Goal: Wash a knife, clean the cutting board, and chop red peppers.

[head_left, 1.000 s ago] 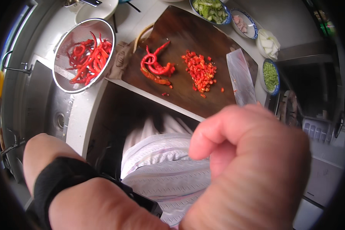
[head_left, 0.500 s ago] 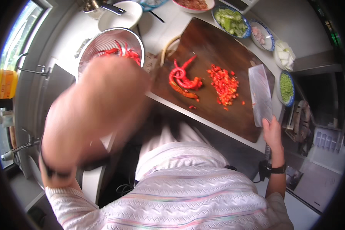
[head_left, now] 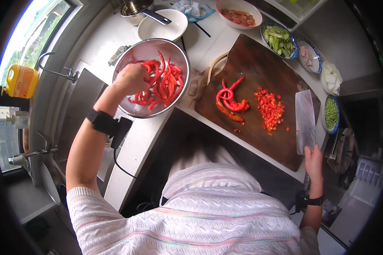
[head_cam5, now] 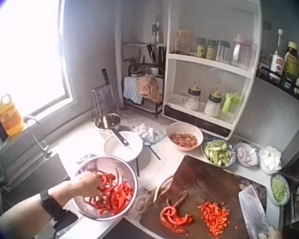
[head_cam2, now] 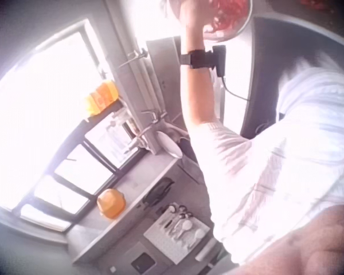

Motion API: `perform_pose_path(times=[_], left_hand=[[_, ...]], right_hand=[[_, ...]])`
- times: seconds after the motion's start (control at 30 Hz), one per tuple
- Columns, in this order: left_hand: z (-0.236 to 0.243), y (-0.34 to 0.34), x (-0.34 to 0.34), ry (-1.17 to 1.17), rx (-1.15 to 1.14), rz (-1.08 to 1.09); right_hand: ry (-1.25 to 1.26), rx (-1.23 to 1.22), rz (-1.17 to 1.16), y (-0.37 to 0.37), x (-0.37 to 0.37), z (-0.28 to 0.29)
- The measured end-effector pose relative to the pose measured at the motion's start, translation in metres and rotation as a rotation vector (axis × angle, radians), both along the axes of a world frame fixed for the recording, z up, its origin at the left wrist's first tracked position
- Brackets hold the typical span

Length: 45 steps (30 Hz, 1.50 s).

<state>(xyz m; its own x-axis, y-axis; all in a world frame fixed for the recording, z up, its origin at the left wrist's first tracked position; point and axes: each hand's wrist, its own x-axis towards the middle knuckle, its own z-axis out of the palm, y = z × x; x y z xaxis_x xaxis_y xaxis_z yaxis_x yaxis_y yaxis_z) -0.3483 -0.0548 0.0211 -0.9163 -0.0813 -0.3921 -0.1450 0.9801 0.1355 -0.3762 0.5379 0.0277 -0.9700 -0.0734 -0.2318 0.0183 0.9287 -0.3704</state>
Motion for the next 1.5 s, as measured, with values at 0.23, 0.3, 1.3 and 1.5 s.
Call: perform_pose_path(times=[0.23,0.3,1.3,1.5], left_hand=[[0.030,0.007,0.025,0.241,1.078,0.600],[0.032,0.028,0.030,0.260,1.197,0.612],[-0.016,0.209,0.019,0.348,1.281,0.623],[-0.019,0.215,0.017,0.348,1.313,0.726]], right_hand=[[0.025,-0.025,-0.024,0.012,0.002,-0.008],[0.058,-0.026,0.010,0.009,0.001,-0.006],[0.092,-0.182,0.130,0.013,-0.006,0.001],[0.092,-0.175,0.117,0.013,-0.008,-0.006]])
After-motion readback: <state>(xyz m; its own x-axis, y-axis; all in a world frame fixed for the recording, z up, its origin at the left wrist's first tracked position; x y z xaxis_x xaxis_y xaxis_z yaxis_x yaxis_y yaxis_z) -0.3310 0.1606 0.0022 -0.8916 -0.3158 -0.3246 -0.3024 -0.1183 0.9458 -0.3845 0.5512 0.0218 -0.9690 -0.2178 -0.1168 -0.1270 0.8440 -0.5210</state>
